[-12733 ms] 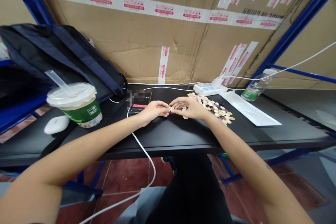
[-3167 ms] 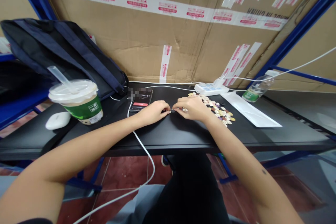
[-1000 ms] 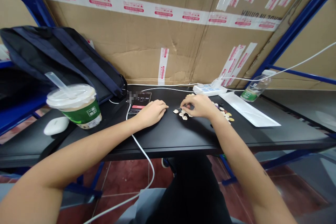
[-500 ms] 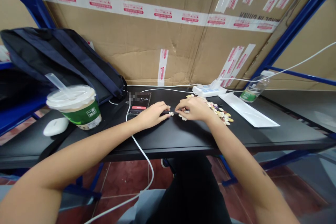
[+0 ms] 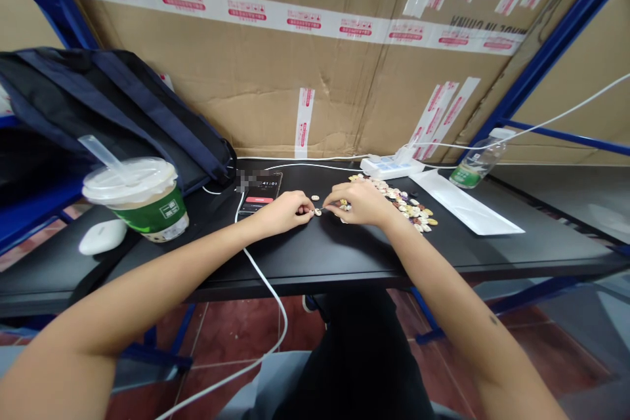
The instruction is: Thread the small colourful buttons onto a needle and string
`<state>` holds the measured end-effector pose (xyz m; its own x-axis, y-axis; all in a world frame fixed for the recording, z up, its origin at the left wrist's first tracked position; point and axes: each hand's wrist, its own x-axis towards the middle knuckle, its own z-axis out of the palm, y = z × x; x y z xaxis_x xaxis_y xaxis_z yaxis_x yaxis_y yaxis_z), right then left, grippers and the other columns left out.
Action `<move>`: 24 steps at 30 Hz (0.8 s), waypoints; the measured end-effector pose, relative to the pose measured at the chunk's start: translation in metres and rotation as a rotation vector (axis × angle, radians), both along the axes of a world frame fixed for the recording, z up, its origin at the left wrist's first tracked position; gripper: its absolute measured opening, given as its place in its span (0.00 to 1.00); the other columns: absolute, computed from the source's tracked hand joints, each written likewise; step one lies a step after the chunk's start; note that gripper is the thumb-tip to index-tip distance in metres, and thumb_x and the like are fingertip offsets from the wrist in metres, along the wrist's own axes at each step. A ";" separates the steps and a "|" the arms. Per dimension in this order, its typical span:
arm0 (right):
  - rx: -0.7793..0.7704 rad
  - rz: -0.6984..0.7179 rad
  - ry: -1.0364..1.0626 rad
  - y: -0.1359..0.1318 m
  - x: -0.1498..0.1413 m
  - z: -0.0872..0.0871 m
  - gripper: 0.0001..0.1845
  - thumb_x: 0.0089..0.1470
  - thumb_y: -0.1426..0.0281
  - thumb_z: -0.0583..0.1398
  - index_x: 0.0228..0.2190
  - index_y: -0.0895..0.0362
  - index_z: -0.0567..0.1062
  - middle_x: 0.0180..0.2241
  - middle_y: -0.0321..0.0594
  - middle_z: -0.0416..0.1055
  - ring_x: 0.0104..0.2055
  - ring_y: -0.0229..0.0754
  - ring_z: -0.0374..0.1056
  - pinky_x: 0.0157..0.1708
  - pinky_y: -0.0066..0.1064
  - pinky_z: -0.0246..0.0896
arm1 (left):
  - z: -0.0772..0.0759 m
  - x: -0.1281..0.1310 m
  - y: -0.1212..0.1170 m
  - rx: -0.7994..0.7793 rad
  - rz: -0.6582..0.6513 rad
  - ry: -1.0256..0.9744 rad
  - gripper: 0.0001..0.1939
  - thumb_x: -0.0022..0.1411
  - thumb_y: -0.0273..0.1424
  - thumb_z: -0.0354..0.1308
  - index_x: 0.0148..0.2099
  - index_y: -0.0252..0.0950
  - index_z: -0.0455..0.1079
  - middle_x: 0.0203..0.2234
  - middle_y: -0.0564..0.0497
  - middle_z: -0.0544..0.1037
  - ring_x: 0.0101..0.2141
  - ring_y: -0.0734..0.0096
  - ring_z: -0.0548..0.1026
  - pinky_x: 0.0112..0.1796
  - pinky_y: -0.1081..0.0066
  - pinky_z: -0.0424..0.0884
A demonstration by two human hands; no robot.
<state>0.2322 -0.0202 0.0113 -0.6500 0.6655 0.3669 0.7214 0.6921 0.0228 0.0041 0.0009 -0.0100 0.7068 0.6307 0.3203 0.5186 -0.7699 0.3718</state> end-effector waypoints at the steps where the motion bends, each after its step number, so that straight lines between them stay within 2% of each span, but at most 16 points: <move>1: 0.013 -0.016 -0.007 0.001 0.000 0.000 0.10 0.58 0.68 0.59 0.36 0.51 0.81 0.34 0.36 0.78 0.35 0.39 0.71 0.33 0.30 0.51 | 0.000 0.000 0.000 0.015 0.027 0.006 0.08 0.62 0.25 0.58 0.41 0.34 0.78 0.32 0.48 0.75 0.32 0.70 0.74 0.36 0.72 0.70; 5: 0.078 -0.084 -0.023 0.004 0.002 -0.002 0.11 0.61 0.67 0.57 0.37 0.52 0.80 0.35 0.37 0.78 0.35 0.40 0.71 0.34 0.31 0.52 | -0.004 0.000 0.001 0.058 0.104 -0.002 0.09 0.64 0.27 0.57 0.44 0.33 0.77 0.33 0.47 0.74 0.33 0.69 0.73 0.38 0.70 0.71; 8: 0.103 -0.129 0.016 0.004 0.005 -0.001 0.11 0.60 0.68 0.56 0.36 0.53 0.80 0.33 0.37 0.77 0.34 0.39 0.70 0.34 0.31 0.51 | -0.007 -0.002 0.004 0.078 0.115 -0.023 0.10 0.65 0.26 0.55 0.46 0.34 0.75 0.34 0.48 0.74 0.34 0.69 0.74 0.40 0.69 0.72; 12: 0.058 -0.151 0.050 0.001 0.013 0.005 0.09 0.54 0.69 0.58 0.33 0.53 0.80 0.27 0.35 0.75 0.29 0.38 0.67 0.30 0.30 0.50 | -0.009 -0.003 0.005 0.071 0.105 -0.008 0.10 0.66 0.25 0.52 0.42 0.34 0.75 0.36 0.47 0.74 0.36 0.67 0.74 0.43 0.66 0.73; 14: 0.010 -0.172 0.063 -0.001 0.018 0.009 0.08 0.52 0.68 0.59 0.31 0.53 0.80 0.25 0.34 0.74 0.28 0.38 0.67 0.28 0.29 0.49 | -0.009 -0.002 0.003 0.084 0.097 -0.016 0.12 0.67 0.25 0.50 0.45 0.33 0.75 0.38 0.45 0.74 0.39 0.66 0.75 0.46 0.64 0.72; 19: -0.089 -0.191 0.078 -0.006 0.025 0.015 0.06 0.49 0.68 0.61 0.28 0.52 0.80 0.23 0.32 0.73 0.27 0.36 0.65 0.26 0.27 0.48 | -0.007 0.000 -0.004 0.177 -0.059 -0.015 0.16 0.69 0.27 0.48 0.53 0.36 0.72 0.48 0.44 0.74 0.50 0.64 0.72 0.54 0.62 0.68; 24: -0.128 -0.170 0.064 -0.006 0.027 0.015 0.06 0.47 0.69 0.61 0.27 0.52 0.80 0.23 0.33 0.73 0.27 0.36 0.65 0.26 0.27 0.48 | -0.006 0.002 -0.009 0.177 -0.202 0.096 0.20 0.71 0.26 0.46 0.61 0.43 0.66 0.59 0.48 0.70 0.60 0.64 0.66 0.59 0.59 0.62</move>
